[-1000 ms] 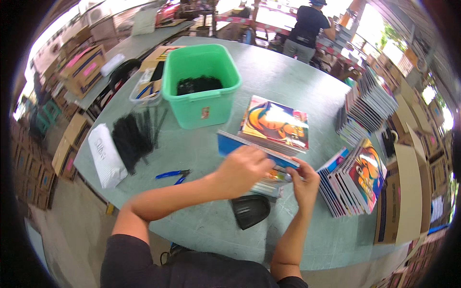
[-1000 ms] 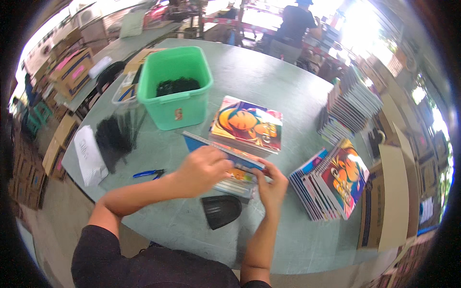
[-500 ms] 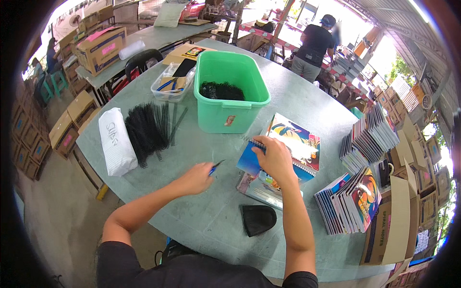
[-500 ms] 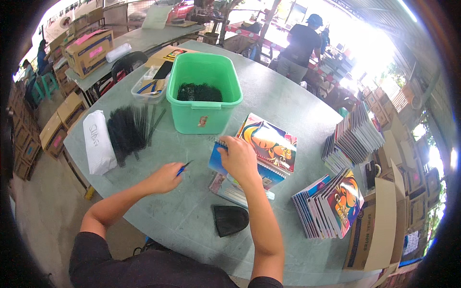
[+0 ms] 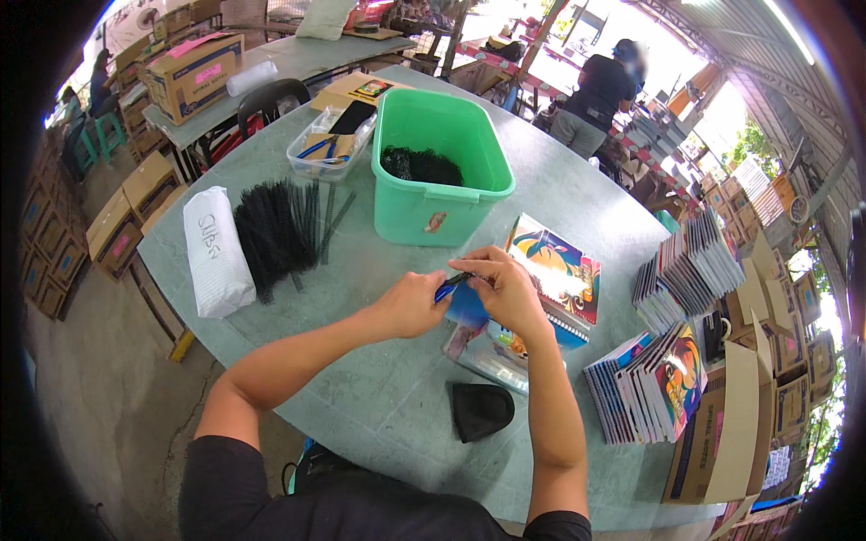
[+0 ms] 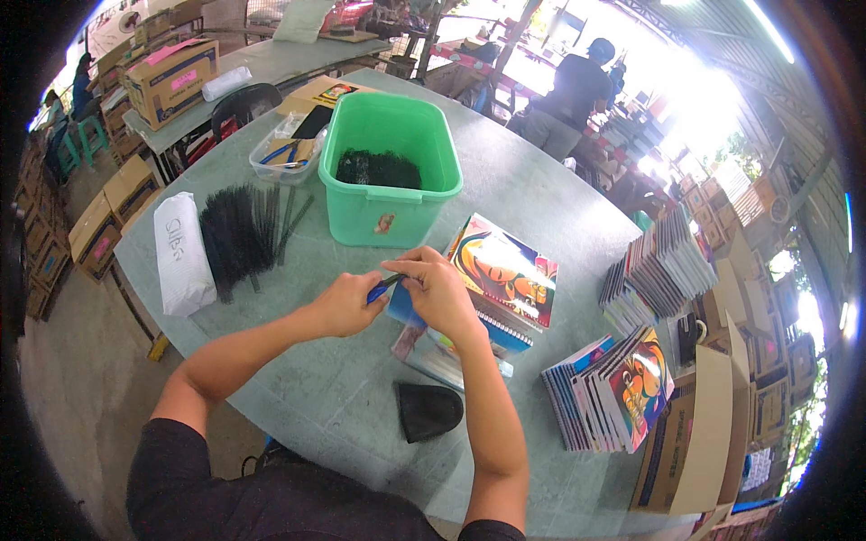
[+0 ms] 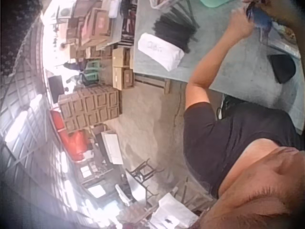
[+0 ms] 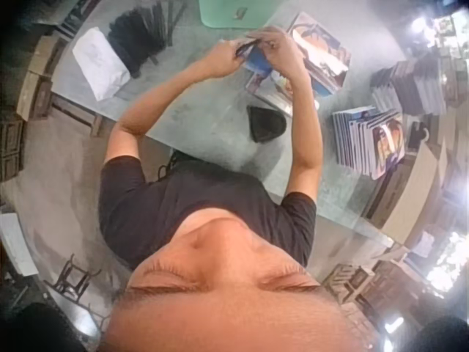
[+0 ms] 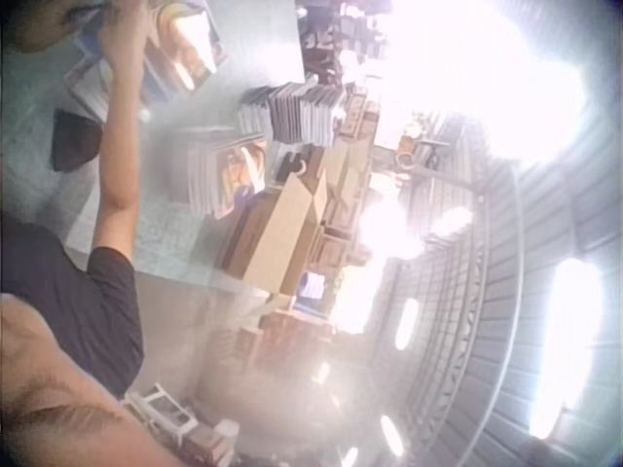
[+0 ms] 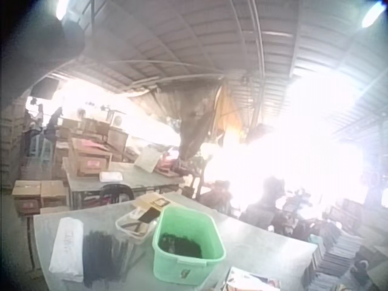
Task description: The person threads a plastic spiral binding through the pre-punched holes of a notebook stack, trims the excess spiral length using pliers, and places the finished items onto a pile.
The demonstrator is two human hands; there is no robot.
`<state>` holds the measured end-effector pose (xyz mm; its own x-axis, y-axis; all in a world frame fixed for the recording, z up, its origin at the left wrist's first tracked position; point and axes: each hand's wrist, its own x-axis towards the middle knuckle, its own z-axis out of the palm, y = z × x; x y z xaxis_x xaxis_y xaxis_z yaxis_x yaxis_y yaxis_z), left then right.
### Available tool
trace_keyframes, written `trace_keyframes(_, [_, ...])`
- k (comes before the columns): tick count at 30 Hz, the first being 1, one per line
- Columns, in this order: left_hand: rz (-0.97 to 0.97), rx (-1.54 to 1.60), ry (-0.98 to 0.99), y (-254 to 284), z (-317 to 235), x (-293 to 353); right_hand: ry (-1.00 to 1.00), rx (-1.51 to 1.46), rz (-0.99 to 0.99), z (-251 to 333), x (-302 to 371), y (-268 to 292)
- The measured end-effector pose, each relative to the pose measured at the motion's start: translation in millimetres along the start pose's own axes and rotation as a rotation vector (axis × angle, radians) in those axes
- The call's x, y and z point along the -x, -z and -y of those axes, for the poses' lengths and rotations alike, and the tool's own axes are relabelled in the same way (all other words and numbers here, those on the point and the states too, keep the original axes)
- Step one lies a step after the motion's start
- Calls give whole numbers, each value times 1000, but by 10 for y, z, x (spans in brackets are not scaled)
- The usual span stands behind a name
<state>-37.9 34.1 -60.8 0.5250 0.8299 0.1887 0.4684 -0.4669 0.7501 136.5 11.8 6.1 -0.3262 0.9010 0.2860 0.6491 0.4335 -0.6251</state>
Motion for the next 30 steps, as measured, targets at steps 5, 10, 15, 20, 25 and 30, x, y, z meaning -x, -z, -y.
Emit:
trace_keyframes(5, [503,792,424,170,-107,40,-155,178,-200,-13,43,-79])
trace_keyframes(10, [557,1272,646,257,-353,76,-165,215,-298,-100,55,-159])
trace_keyframes(15, [575,1319,617,233,-273,84,-197,172,-299,-84,41,-146])
trace_keyframes(20, [495,973,588,295,-324,55,-167,210,-328,-81,63,-197])
trace_keyframes(25, [51,-132,39,100,-158,171,-60,293,-251,-60,-101,-138])
trace_keyframes(30, [74,22,-19,112,-91,32,29,39,-317,229,-589,430])
